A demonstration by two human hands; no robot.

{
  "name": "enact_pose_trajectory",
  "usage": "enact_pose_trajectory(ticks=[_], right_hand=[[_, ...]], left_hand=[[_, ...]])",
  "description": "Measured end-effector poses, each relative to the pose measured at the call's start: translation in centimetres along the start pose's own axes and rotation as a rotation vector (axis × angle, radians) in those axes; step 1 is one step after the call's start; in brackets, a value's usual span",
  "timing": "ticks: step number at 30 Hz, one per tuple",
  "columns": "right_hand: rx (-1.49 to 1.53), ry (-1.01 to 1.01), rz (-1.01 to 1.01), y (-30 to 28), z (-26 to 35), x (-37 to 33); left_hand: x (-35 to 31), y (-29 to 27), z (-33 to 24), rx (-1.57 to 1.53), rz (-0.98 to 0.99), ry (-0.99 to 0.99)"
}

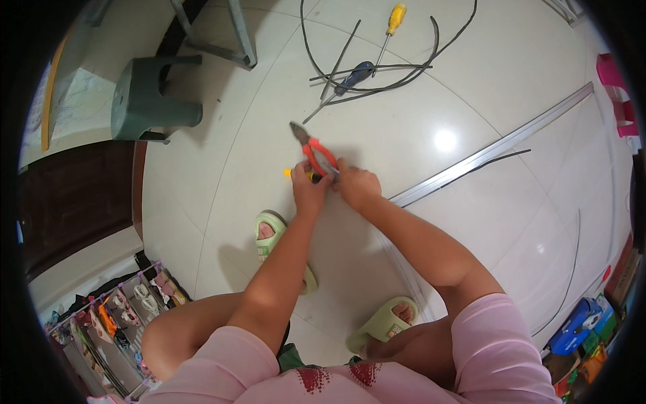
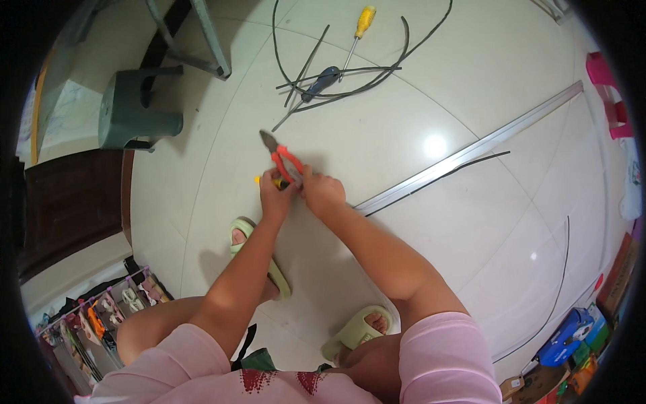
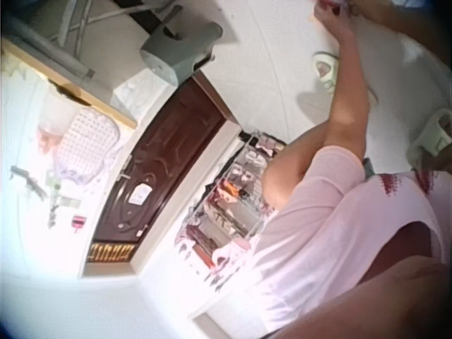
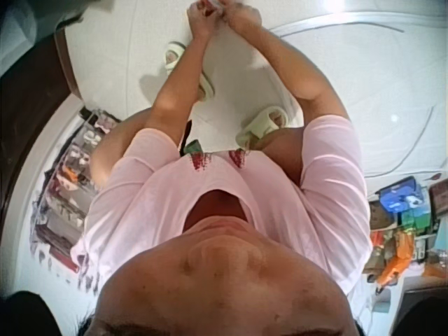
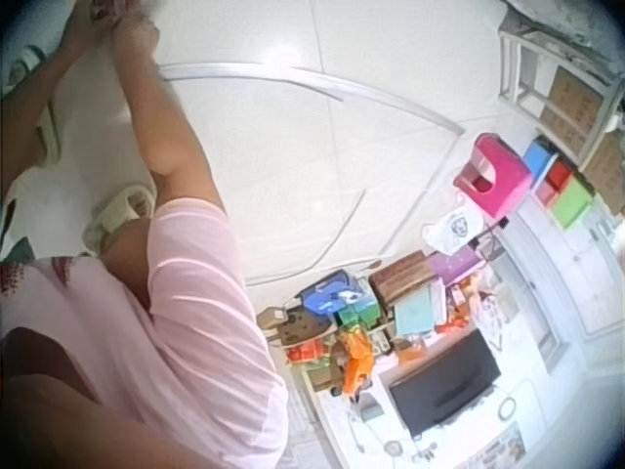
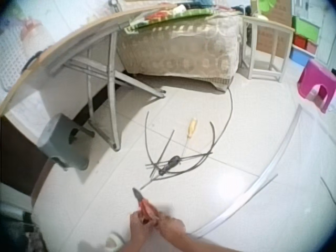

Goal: The person assembles a window screen by pressing a rubber spline into the channel of an aluminum frame to secure the mesh and trimming excess material using a tool.

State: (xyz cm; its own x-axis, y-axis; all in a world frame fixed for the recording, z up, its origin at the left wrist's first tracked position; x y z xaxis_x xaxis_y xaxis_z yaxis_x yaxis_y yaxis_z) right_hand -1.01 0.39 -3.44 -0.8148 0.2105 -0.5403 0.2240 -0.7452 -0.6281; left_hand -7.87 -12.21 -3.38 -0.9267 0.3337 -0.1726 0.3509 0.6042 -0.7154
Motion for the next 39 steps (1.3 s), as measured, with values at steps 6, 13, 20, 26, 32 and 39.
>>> enact_pose_trajectory(ticks=[6, 13, 20, 26, 32, 39], right_hand=[[0.156, 0.151, -0.146, -6.4, -2.3, 2.7], [0.176, 0.121, -0.321, -12.0, -8.5, -4.8], [0.264, 0.457, -0.346, -15.3, -20.2, -12.8], [0.428, 0.683, -0.411, -13.9, -25.3, -14.4], [0.751, 0.915, -0.623, -7.7, -24.8, -16.3], [0.996, 0.983, -0.774, -4.6, -23.0, -16.3]], left_hand=[[6.6, 2.1, -6.3, 0.12, 0.009, 0.125], [2.7, 3.9, -15.0, 0.327, 0.222, 0.358], [-3.4, 14.9, -31.0, 0.663, 0.977, 0.961], [-1.0, 20.6, -33.2, 0.849, 1.193, 1.213], [-0.4, 26.2, -28.2, 0.774, 1.283, 0.973], [-3.4, 28.7, -27.4, 0.551, 1.24, 0.916]])
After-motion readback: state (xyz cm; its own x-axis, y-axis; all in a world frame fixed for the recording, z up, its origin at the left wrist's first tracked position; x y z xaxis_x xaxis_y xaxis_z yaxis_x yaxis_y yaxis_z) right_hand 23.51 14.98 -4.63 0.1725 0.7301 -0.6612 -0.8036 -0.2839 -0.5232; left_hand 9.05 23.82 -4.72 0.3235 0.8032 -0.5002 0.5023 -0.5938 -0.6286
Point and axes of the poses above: each hand's wrist, its own x-axis towards the middle knuckle, its own y-axis out of the palm, z = x × y, the point moved 9 cm from there along x, towards the middle knuckle, and after that the axes turned 6 degrees about y, right-handed, at the moved point
